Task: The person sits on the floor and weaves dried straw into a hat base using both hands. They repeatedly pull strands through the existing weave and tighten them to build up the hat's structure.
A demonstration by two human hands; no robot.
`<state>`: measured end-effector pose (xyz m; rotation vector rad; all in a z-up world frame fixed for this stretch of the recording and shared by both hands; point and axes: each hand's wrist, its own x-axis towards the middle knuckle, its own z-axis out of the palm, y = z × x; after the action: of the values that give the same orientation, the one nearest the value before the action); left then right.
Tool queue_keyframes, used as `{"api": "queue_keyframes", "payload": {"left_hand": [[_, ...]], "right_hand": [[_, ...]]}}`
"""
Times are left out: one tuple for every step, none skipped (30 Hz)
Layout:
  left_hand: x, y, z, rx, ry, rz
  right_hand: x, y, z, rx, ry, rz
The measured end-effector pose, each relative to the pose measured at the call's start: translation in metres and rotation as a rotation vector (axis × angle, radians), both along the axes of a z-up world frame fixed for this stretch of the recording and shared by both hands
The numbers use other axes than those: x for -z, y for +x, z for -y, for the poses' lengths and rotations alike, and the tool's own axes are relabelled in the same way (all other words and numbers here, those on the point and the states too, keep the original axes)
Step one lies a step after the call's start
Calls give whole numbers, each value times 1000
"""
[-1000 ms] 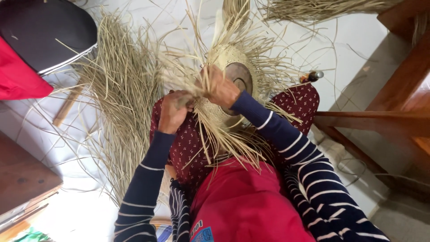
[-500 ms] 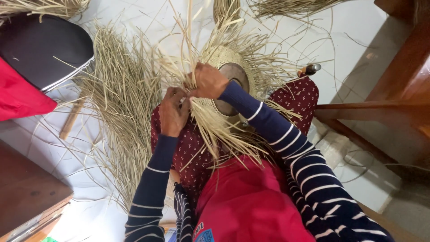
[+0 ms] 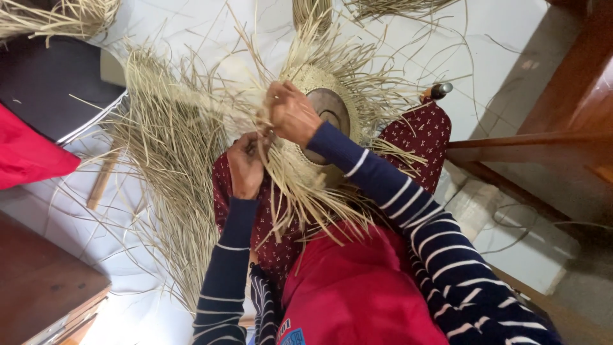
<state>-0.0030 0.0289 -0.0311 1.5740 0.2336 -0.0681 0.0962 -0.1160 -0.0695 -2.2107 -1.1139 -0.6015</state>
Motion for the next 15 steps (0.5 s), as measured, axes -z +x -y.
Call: {"api": "queue_keyframes", "payload": {"left_hand": [[-7, -1, 0, 5, 202, 99], [-14, -4, 0, 8, 406, 197], [-14, -3, -2, 11, 409, 197], [-13, -5, -3, 0, 366, 188], [-12, -7, -6, -11, 323, 178], [-6, -5, -8, -8, 321, 178], [0, -3, -10, 19, 218, 103], [5, -1, -12, 47, 115, 28], [11, 1, -13, 50, 113, 27], [16, 3, -14, 70, -81, -55], [21, 4, -16, 89, -275, -137], [21, 2, -14, 89, -274, -138], [21, 0, -12, 61, -136, -101], [21, 0, -10, 39, 1, -60], [20, -1, -8, 43, 3, -59]], "right_hand": [[-9, -1, -5, 51, -49, -114], [-18, -2, -11, 99, -97, -231], [-19, -6, -8, 101, -93, -232], [-19, -12, -6, 90, -97, -375], [-19, -18, -4, 78, -100, -519], [-35, -22, 4, 81, -101, -520], [-51, -27, 13, -5, -84, -461], [-66, -31, 21, -91, -67, -402], [-62, -34, 24, -88, -69, -402], [-57, -37, 26, -105, -52, -360], [-52, -40, 28, -123, -35, -317], [-40, -33, 25, -123, -33, -319], [-28, -27, 23, -60, -32, -278], [-17, -19, 21, 8, -31, -233], [-13, -15, 16, 12, -29, -232]]}}
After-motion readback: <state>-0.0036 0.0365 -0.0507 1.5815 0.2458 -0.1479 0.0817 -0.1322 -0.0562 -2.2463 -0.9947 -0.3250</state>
